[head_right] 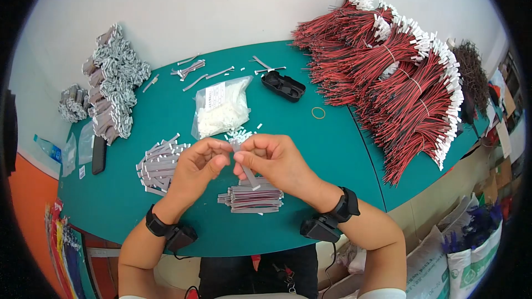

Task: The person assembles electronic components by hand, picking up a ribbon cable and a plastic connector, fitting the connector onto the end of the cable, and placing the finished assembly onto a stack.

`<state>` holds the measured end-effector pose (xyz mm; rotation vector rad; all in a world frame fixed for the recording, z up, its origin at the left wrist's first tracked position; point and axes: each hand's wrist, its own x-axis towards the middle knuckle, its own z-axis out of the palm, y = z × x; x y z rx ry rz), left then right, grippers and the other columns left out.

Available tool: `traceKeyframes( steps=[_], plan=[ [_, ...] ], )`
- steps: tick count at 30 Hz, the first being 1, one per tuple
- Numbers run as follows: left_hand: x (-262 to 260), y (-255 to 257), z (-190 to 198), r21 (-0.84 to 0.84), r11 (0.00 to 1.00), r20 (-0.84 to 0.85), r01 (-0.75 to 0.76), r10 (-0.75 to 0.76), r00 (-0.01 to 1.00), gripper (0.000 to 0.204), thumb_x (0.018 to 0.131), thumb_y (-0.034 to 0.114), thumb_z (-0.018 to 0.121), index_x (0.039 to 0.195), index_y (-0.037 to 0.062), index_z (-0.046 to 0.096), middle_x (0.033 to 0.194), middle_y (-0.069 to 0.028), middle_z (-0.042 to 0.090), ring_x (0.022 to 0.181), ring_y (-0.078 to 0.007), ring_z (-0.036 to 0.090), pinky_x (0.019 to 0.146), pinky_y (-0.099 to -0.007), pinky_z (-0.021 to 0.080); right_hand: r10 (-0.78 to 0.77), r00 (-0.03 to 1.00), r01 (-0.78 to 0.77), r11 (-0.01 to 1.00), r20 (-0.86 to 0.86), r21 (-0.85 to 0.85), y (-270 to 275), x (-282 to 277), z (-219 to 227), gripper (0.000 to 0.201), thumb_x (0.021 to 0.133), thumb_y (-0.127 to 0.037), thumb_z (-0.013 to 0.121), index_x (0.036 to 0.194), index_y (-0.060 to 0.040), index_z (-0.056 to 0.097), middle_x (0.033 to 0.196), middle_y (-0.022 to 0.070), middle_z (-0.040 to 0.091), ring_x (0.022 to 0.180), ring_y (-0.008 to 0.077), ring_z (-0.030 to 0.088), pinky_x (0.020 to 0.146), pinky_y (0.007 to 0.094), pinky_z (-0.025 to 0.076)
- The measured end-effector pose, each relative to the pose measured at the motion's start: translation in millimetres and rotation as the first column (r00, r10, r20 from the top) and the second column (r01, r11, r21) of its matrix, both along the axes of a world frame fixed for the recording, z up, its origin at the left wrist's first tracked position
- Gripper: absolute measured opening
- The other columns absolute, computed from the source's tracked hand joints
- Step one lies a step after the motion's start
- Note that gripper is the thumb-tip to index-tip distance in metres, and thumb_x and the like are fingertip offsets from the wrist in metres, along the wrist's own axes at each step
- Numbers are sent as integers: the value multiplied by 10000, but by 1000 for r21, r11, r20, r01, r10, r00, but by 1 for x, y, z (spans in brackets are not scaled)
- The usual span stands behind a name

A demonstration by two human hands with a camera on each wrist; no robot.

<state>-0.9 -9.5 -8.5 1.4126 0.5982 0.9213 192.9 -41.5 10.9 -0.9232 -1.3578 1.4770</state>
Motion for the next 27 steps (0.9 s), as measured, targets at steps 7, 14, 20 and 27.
traceKeyframes(
  steps=[7, 14, 20, 27],
  plan=[
    [-3, -3, 3, -115, 993, 28, -26, 30, 999, 134, 876, 109, 630, 968, 16, 602, 917, -29, 628, 846, -81, 578, 768, -230, 459, -10, 998, 9, 1000, 69, 26, -4, -8, -9, 148, 905, -126, 583, 879, 15, 619, 745, 26, 644, 668, 43, 575, 580, 186, 445],
    [-2, -3, 1, -145, 985, 29, -94, 99, 995, 71, 848, 78, 646, 901, 47, 611, 894, -40, 641, 705, -60, 535, 576, -207, 396, 9, 996, -9, 1000, 83, 6, -4, -9, -11, 147, 905, -116, 575, 862, 17, 619, 745, 28, 644, 672, 51, 582, 597, 188, 462],
    [-2, -3, -2, -163, 985, -36, -60, 55, 998, 81, 834, 73, 660, 903, 36, 641, 890, -62, 663, 719, -70, 560, 584, -209, 405, 11, 995, -12, 1000, 99, 14, -6, -9, -13, 148, 905, -114, 577, 847, 14, 622, 744, 32, 646, 668, 56, 583, 597, 193, 462],
    [-1, -6, 0, -334, 940, 56, -64, 88, 995, 82, 832, 106, 673, 872, 36, 661, 828, -34, 656, 667, -65, 527, 588, -210, 401, 18, 997, -20, 1000, 70, 20, -4, -8, -12, 162, 910, -127, 571, 844, 8, 631, 752, 36, 652, 662, 59, 586, 591, 196, 460]
  ],
)
